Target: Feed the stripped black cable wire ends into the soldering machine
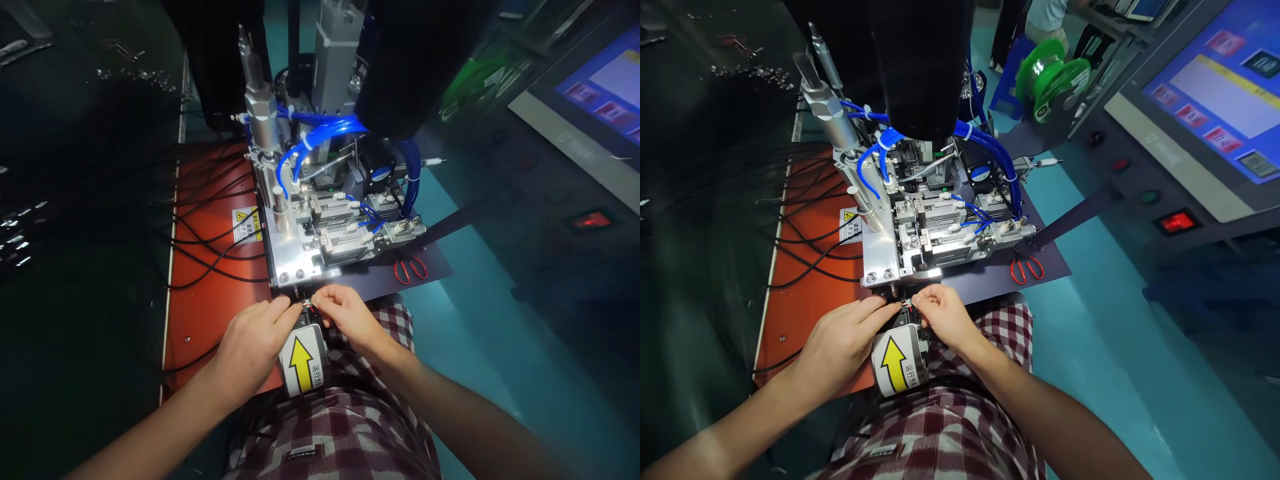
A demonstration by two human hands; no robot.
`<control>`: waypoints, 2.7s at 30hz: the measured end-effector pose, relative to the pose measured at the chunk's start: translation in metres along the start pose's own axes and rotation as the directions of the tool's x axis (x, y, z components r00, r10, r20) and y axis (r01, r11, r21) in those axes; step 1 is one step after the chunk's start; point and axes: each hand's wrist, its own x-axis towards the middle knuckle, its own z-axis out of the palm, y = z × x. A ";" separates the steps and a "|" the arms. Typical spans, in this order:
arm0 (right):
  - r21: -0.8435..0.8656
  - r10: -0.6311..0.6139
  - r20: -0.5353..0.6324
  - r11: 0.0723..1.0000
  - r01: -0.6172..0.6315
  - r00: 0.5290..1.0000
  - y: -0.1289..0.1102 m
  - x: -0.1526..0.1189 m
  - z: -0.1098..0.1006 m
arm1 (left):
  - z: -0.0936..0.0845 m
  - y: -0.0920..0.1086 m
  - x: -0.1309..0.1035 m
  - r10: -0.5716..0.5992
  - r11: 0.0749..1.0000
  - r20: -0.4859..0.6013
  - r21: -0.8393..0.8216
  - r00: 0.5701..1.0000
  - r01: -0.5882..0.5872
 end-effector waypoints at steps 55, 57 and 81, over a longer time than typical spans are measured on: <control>0.099 -0.011 0.014 0.995 0.010 1.000 0.014 -0.004 -0.006 | 0.002 -0.003 -0.001 0.007 0.993 -0.031 -0.117 1.000 -0.011; 0.127 -0.033 0.011 0.991 0.032 0.999 0.015 -0.004 -0.006 | 0.001 -0.003 0.000 0.005 0.992 -0.027 -0.127 1.000 -0.008; -0.071 -0.089 -0.056 0.994 0.085 0.995 0.006 -0.004 0.005 | 0.009 -0.013 -0.004 0.049 0.974 -0.129 -0.215 0.990 -0.076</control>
